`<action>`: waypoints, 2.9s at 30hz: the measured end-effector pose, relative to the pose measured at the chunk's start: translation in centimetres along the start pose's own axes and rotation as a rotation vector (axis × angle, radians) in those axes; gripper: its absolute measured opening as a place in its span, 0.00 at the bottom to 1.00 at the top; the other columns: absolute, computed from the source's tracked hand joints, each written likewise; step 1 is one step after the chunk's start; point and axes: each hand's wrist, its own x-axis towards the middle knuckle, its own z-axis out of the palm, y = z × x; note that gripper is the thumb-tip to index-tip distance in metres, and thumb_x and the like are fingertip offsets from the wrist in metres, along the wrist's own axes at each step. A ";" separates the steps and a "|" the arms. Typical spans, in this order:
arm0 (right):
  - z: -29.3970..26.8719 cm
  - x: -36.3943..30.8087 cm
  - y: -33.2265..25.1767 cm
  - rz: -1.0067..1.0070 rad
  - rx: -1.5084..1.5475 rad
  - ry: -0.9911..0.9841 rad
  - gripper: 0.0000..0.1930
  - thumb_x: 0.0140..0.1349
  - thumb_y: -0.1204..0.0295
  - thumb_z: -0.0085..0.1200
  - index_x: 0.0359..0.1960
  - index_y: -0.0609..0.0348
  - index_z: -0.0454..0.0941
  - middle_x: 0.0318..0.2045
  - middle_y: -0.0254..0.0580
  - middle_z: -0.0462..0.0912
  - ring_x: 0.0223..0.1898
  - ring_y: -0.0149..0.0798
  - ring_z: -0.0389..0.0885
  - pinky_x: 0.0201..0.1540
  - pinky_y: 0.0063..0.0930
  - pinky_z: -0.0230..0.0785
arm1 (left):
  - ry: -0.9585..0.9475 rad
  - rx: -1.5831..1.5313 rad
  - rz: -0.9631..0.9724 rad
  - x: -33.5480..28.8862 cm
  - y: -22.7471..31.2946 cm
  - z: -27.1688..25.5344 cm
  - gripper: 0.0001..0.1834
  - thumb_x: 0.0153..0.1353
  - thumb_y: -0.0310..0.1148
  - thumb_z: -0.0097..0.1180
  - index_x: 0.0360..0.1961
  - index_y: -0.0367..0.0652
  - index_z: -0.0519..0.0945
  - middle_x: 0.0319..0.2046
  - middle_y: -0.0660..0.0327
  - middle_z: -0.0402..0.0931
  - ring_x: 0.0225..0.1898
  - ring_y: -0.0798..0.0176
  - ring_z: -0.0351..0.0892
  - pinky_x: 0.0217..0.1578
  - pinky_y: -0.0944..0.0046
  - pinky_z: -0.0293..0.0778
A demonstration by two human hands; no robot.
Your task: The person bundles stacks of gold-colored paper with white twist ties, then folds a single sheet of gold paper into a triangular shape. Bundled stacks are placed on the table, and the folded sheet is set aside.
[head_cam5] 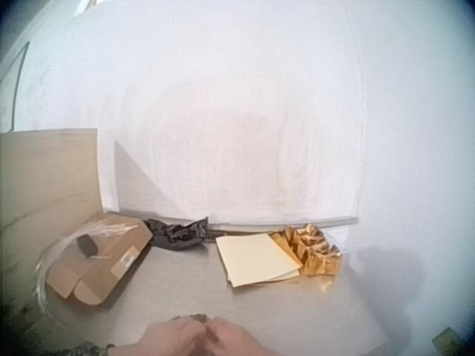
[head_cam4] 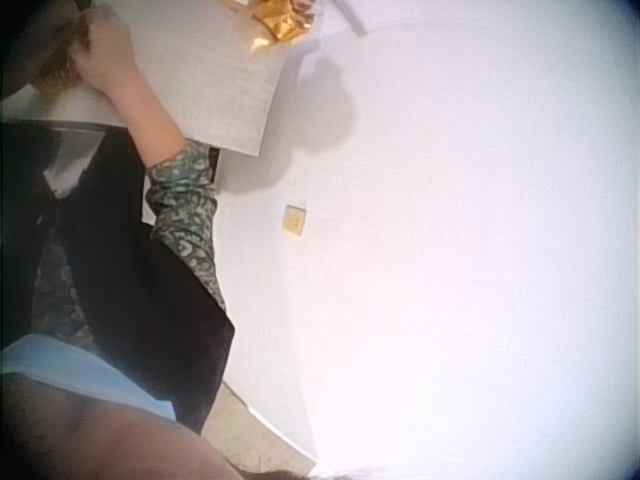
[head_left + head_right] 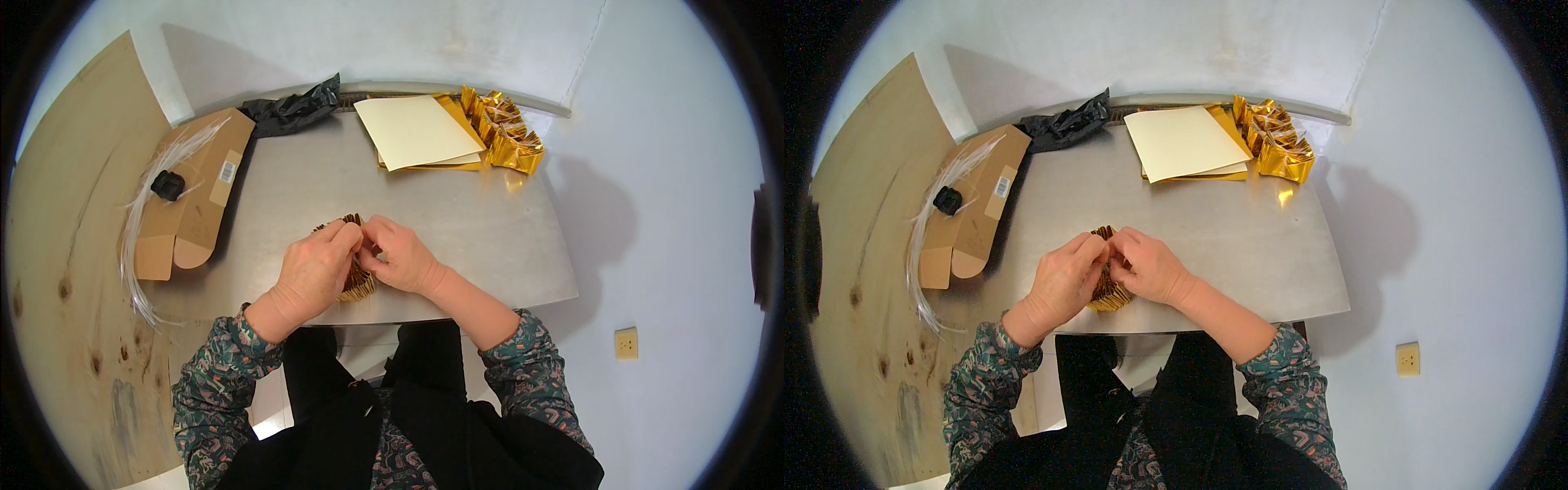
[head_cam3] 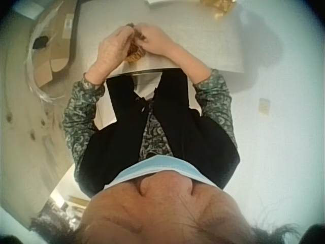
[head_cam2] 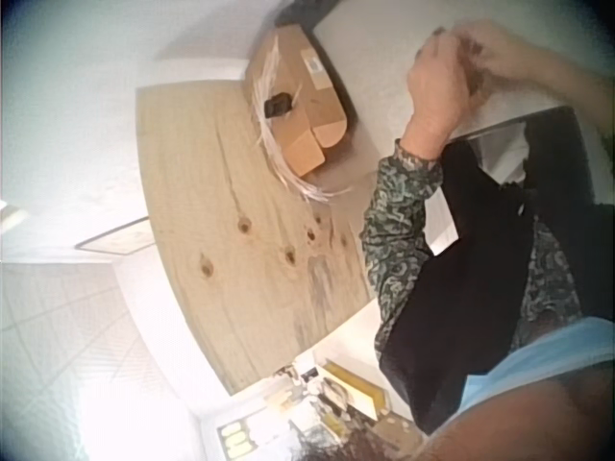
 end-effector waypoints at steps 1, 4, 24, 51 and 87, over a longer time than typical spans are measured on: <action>0.0 0.0 -0.1 -0.020 -0.034 0.007 0.10 0.62 0.76 0.59 0.45 0.62 0.78 0.37 0.47 0.81 0.37 0.48 0.84 0.44 0.36 0.78 | 0.002 -0.006 0.002 0.0 -0.1 0.0 0.06 0.64 0.23 0.58 0.40 0.45 0.74 0.35 0.54 0.78 0.34 0.41 0.81 0.32 0.48 0.78; -0.3 0.1 0.0 -0.035 0.164 0.011 0.10 0.62 0.75 0.60 0.44 0.62 0.78 0.36 0.48 0.81 0.36 0.47 0.84 0.43 0.37 0.78 | 0.010 -0.020 0.004 0.0 -0.1 0.0 0.06 0.64 0.23 0.58 0.39 0.45 0.74 0.35 0.54 0.79 0.34 0.41 0.81 0.32 0.49 0.78; -0.7 -0.1 0.5 -0.011 -0.049 -0.047 0.09 0.54 0.80 0.58 0.36 0.61 0.73 0.32 0.45 0.76 0.31 0.46 0.80 0.37 0.36 0.75 | -0.214 -0.479 -0.461 -1.7 -3.4 -1.5 0.10 0.57 0.26 0.66 0.32 0.40 0.74 0.29 0.62 0.79 0.38 0.66 0.80 0.40 0.63 0.77; -1.4 -1.5 0.5 0.534 1.089 0.192 0.22 0.69 0.69 0.64 0.62 0.60 0.74 0.53 0.39 0.82 0.53 0.35 0.83 0.58 0.34 0.78 | 0.474 -0.448 -0.050 -4.9 1.7 2.8 0.32 0.62 0.33 0.71 0.66 0.39 0.75 0.70 0.47 0.70 0.71 0.44 0.70 0.70 0.51 0.67; 2.7 -2.6 -9.3 -0.201 0.192 0.603 0.46 0.79 0.42 0.34 0.79 0.75 0.41 0.79 0.66 0.49 0.80 0.55 0.48 0.78 0.46 0.46 | 0.578 -0.979 -0.051 -2.2 3.7 1.9 0.63 0.65 0.82 0.21 0.79 0.33 0.52 0.78 0.42 0.55 0.79 0.48 0.53 0.76 0.50 0.48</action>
